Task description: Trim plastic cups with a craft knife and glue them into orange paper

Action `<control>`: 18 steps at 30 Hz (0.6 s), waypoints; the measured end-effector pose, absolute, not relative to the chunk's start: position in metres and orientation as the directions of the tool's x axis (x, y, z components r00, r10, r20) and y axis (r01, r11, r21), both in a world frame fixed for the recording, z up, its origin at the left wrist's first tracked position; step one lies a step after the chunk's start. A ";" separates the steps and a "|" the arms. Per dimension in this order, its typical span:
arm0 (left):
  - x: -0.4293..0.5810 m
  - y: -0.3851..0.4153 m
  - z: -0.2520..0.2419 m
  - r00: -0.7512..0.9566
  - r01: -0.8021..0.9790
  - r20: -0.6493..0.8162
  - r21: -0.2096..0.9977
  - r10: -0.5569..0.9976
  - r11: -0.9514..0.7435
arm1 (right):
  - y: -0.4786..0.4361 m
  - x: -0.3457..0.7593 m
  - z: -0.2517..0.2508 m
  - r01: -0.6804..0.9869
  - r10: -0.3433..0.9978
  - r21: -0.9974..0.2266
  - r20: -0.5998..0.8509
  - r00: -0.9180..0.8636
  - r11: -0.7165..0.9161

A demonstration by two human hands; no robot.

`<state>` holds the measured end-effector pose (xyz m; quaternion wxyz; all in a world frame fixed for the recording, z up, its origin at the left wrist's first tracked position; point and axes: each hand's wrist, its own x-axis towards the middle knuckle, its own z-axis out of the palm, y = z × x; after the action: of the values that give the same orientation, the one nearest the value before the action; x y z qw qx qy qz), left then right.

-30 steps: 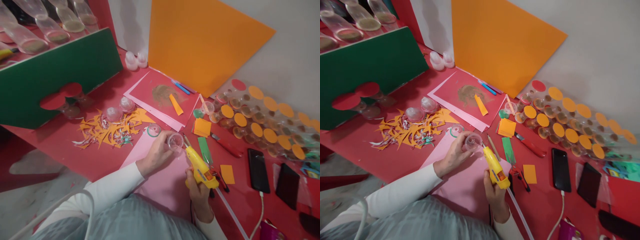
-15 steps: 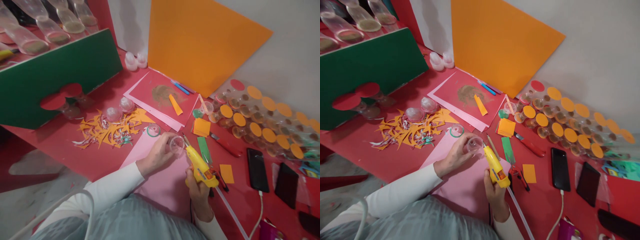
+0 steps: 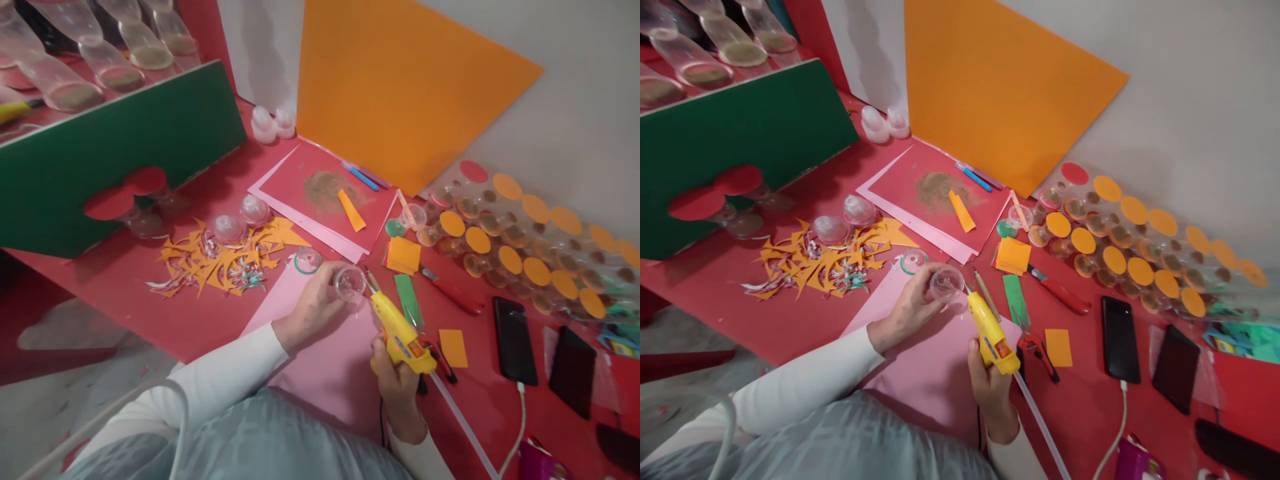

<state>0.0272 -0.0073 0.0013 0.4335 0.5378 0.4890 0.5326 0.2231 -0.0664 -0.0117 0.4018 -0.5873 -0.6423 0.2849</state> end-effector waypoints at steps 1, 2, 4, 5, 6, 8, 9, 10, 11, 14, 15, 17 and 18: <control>0.027 -0.007 0.001 -0.046 0.065 0.148 0.987 0.988 -0.145 | -0.067 0.223 -0.013 0.519 0.981 -0.840 0.193 0.015 0.157; 0.027 -0.008 0.001 -0.039 0.064 0.148 0.987 0.988 -0.146 | -0.067 0.223 -0.013 0.512 0.977 -0.842 0.211 0.018 0.172; 0.028 -0.008 0.002 -0.013 0.067 0.154 0.986 0.988 -0.153 | -0.066 0.221 -0.014 0.502 0.972 -0.843 0.236 0.022 0.193; 0.028 -0.009 0.002 -0.001 0.076 0.159 0.984 0.987 -0.158 | -0.066 0.221 -0.014 0.502 0.970 -0.842 0.240 0.023 0.197; 0.027 -0.009 0.002 0.011 0.090 0.163 0.982 0.987 -0.164 | -0.066 0.220 -0.014 0.503 0.970 -0.841 0.244 0.024 0.199; 0.027 -0.009 0.001 0.029 0.127 0.173 0.976 0.985 -0.175 | -0.065 0.219 -0.014 0.508 0.966 -0.836 0.259 0.027 0.210; 0.027 -0.009 0.001 0.034 0.145 0.180 0.972 0.983 -0.183 | -0.065 0.219 -0.014 0.510 0.962 -0.832 0.272 0.034 0.217; 0.027 -0.009 0.000 0.040 0.160 0.191 0.968 0.981 -0.195 | -0.065 0.219 -0.014 0.514 0.959 -0.829 0.280 0.040 0.220; 0.027 -0.009 -0.001 0.045 0.172 0.205 0.962 0.978 -0.210 | -0.065 0.219 -0.014 0.518 0.958 -0.827 0.282 0.046 0.219; 0.027 -0.007 -0.003 0.060 0.209 0.256 0.942 0.965 -0.263 | -0.065 0.219 -0.013 0.522 0.966 -0.831 0.252 0.050 0.190; 0.027 -0.007 -0.003 0.065 0.221 0.271 0.935 0.960 -0.279 | -0.065 0.219 -0.012 0.520 0.970 -0.835 0.238 0.046 0.180; 0.027 -0.006 -0.004 0.077 0.236 0.292 0.923 0.953 -0.302 | -0.064 0.218 -0.011 0.513 0.974 -0.842 0.221 0.047 0.166; 0.027 -0.006 -0.005 0.082 0.238 0.301 0.920 0.950 -0.312 | -0.064 0.218 -0.011 0.509 0.975 -0.845 0.216 0.048 0.162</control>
<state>0.0275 -0.0062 -0.0047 0.3600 0.6413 0.4632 0.4945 0.2184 -0.0643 -0.0108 0.4246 -0.5861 -0.6331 0.2747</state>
